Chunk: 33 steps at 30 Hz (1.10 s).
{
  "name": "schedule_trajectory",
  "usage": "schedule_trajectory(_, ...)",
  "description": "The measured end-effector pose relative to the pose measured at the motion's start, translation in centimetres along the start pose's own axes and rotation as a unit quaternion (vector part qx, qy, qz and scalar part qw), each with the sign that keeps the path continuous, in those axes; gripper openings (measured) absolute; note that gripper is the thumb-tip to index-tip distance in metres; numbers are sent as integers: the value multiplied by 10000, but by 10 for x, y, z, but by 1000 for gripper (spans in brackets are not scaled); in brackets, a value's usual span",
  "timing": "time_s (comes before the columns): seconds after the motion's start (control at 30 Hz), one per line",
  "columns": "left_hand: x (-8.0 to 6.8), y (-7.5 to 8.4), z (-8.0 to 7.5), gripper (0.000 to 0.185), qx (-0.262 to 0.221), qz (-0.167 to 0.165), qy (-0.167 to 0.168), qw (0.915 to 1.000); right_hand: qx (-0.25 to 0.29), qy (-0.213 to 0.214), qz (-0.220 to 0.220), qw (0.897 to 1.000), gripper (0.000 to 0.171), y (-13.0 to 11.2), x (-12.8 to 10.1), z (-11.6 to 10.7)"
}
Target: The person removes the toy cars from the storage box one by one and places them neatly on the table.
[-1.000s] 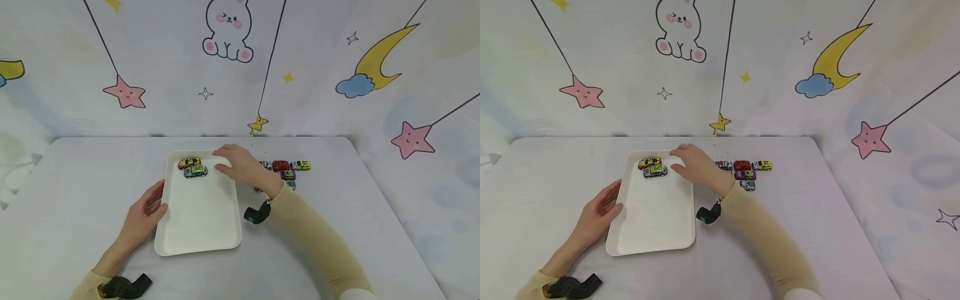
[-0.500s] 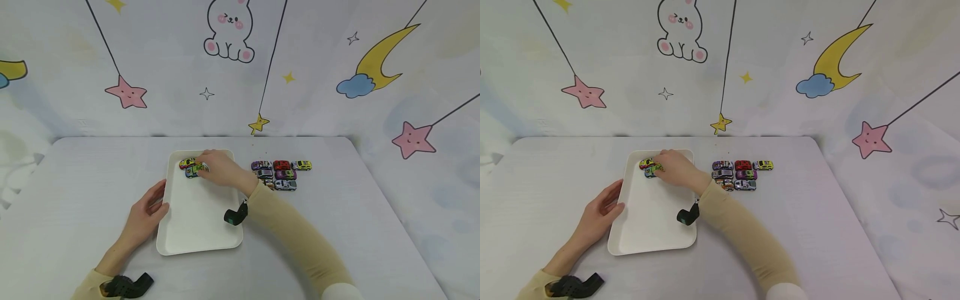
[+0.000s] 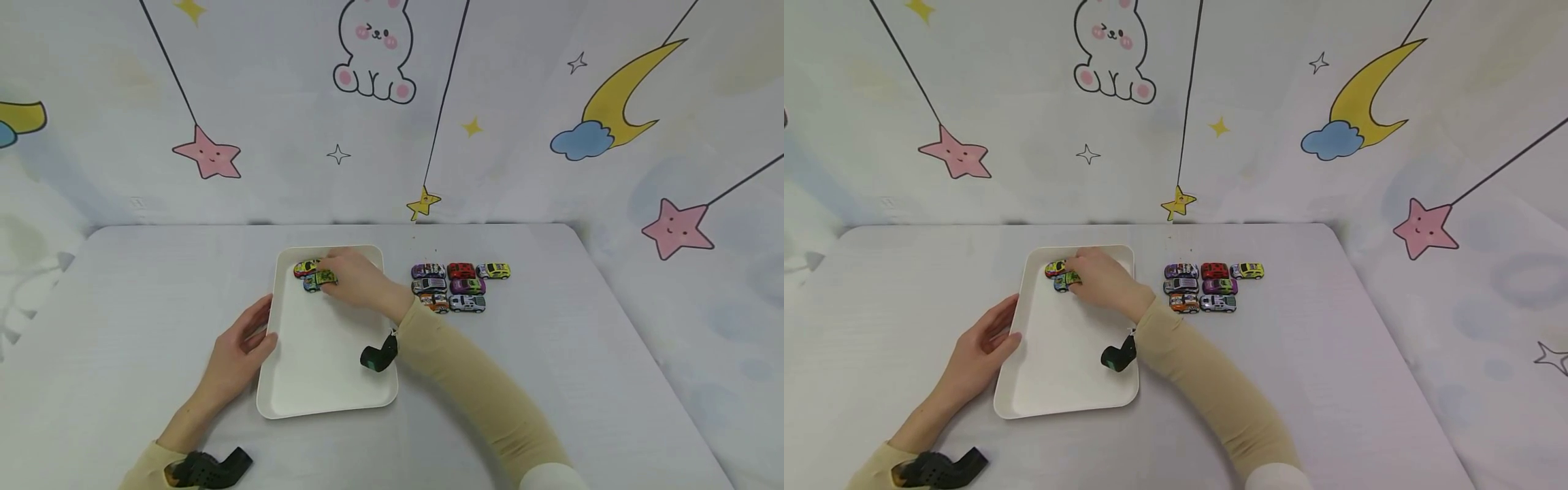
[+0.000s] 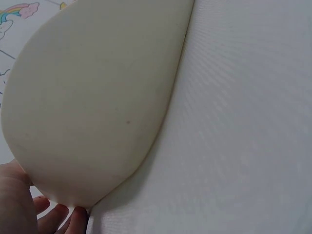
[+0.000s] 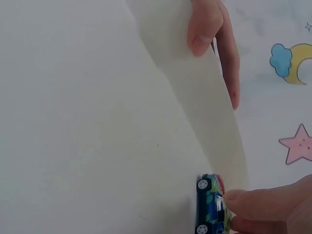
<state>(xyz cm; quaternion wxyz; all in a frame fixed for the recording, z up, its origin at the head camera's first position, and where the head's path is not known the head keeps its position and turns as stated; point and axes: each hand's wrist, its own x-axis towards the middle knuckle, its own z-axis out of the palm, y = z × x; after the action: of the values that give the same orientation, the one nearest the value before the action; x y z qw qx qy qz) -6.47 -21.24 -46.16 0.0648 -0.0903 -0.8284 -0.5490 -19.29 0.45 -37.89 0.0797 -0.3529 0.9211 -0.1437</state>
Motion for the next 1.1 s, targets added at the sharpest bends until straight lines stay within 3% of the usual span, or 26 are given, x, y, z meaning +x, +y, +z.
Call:
schedule_trajectory(0.57,1,1,0,58,-107,-57,21,9999,-25,-263,252,9993,44,1,0,7)
schedule_trajectory(1.1,0,2,1,58,41,-62,32,10000,-4,-134,119,9998,42,4,2,12)
